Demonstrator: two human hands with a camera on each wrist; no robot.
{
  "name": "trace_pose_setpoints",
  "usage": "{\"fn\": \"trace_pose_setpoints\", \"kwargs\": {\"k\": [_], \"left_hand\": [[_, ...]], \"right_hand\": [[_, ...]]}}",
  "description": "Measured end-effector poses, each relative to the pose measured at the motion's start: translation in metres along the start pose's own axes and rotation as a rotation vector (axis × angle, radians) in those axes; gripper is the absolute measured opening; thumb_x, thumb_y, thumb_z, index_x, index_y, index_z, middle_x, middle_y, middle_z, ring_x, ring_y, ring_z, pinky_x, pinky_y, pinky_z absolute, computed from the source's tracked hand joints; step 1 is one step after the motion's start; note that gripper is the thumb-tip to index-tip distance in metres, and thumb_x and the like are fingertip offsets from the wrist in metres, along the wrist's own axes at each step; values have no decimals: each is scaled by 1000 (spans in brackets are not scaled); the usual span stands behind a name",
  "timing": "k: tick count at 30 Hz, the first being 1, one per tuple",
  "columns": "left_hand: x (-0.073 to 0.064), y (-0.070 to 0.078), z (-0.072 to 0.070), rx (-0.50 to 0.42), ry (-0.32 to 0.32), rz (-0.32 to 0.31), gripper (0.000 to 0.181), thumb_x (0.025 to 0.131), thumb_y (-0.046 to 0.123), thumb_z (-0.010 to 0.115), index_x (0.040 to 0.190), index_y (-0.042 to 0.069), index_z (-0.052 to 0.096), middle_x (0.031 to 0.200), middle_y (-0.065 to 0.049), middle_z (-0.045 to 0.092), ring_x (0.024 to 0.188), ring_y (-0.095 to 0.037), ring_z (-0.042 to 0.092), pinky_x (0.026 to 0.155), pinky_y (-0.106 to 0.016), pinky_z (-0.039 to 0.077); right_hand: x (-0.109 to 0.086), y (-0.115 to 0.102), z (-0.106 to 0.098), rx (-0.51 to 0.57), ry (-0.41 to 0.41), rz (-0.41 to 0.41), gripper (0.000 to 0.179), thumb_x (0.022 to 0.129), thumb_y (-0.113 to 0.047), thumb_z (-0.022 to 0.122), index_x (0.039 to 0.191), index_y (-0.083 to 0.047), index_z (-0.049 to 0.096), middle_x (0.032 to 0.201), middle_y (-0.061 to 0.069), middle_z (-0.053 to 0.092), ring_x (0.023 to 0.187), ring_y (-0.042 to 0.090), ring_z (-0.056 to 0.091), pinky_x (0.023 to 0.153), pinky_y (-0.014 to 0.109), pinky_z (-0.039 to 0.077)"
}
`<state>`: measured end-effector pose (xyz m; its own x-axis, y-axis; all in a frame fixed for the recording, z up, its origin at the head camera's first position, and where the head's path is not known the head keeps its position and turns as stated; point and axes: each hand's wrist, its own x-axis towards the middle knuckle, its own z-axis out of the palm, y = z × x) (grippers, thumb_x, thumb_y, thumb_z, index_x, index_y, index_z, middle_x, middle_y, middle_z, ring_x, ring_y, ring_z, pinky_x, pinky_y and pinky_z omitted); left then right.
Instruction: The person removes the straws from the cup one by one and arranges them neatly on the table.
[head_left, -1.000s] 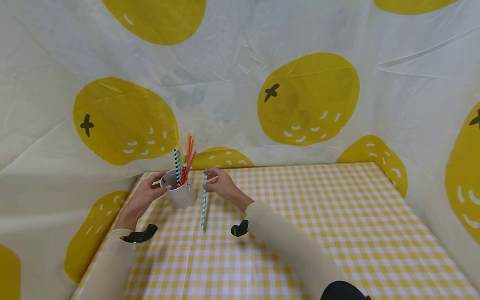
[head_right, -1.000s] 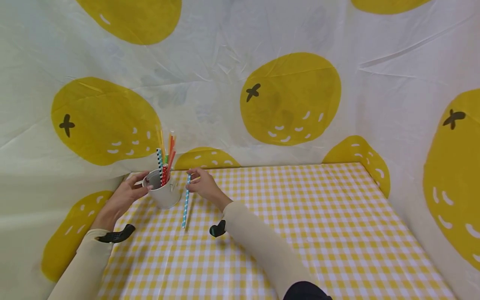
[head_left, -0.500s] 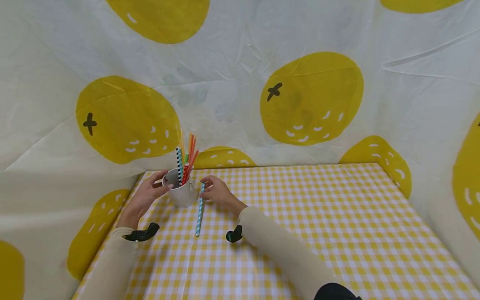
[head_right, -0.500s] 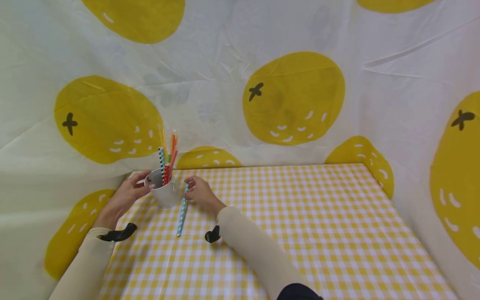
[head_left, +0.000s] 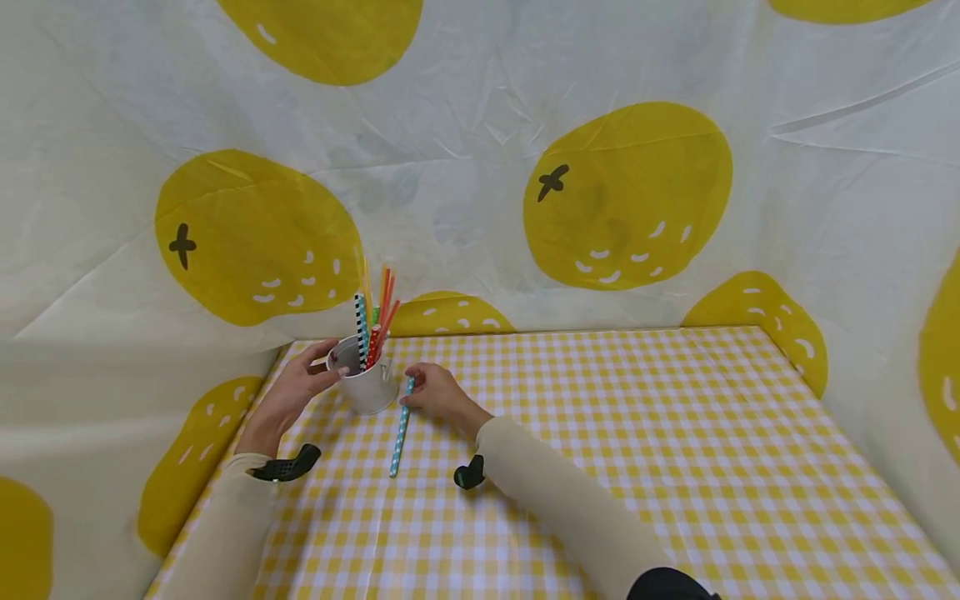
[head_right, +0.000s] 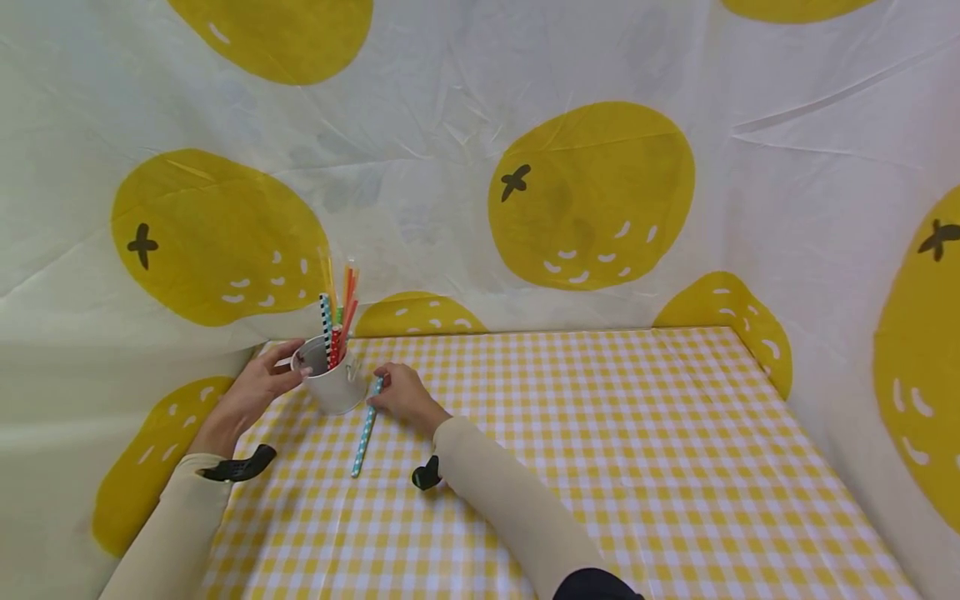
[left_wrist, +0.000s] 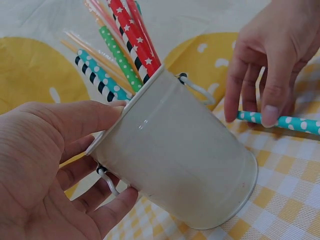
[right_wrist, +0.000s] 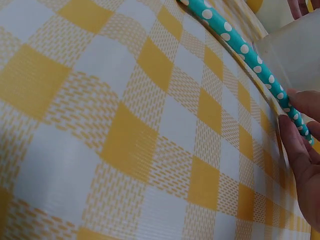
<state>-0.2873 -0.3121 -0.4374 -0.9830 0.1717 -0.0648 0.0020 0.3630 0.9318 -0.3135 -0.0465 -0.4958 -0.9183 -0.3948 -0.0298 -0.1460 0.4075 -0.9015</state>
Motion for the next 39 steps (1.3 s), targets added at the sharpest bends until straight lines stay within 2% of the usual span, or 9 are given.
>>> {"fn": "trace_pose_setpoints", "kwargs": {"k": [7,10,12,17,24,26,32,39], "left_hand": [[0,1,0,3,-2,-1,82,97,31,71,162,12,25,164,-16,24,146,-38,34,102,-31,42],[0,2,1,4,-1,-2,82,98,31,71,162,12,25,164,-16,23,146,-39,34,99,-28,43],[0,2,1,2,0,-1,81,98,30,71,162,12,25,164,-16,24,146,-39,34,97,-24,44],[0,3,2,-1,-4,4,79,98,28,70,162,11,25,164,-17,24,145,-39,35,96,-24,44],[-2,7,3,0,2,-7,81,98,26,71,162,9,25,163,-19,24,145,-41,34,108,-45,40],[-2,7,3,-2,-1,-6,81,98,25,71,162,9,24,163,-20,24,145,-41,34,108,-45,40],[0,5,4,20,2,-14,83,96,27,73,162,8,25,162,-19,28,143,-40,38,101,-33,43],[-2,6,4,5,0,-10,82,98,25,71,162,8,23,162,-19,26,144,-41,33,107,-44,38]], "right_hand": [[1,3,1,-204,11,-79,52,85,-16,85,131,0,67,119,13,63,109,22,56,96,34,49],[1,5,0,-250,6,-111,50,85,-17,85,129,0,68,120,12,64,112,22,55,97,34,49],[1,5,-2,-259,2,-123,49,85,-18,85,128,-1,69,118,11,65,108,20,55,95,32,49],[1,4,-9,-222,3,-135,48,85,-17,84,127,0,69,111,13,62,99,19,55,88,29,48],[1,4,-18,-118,8,-137,40,91,-15,78,127,0,68,118,16,61,97,22,64,84,31,53],[0,2,-21,-92,19,-148,39,91,-13,77,126,1,68,119,17,63,96,22,65,82,30,53],[-2,-3,-28,-52,55,-184,35,92,-10,76,125,1,68,118,16,67,95,24,68,76,29,56],[-2,-10,-34,-29,71,-199,33,93,-11,75,124,-2,69,113,13,72,95,23,70,80,29,56]]}}
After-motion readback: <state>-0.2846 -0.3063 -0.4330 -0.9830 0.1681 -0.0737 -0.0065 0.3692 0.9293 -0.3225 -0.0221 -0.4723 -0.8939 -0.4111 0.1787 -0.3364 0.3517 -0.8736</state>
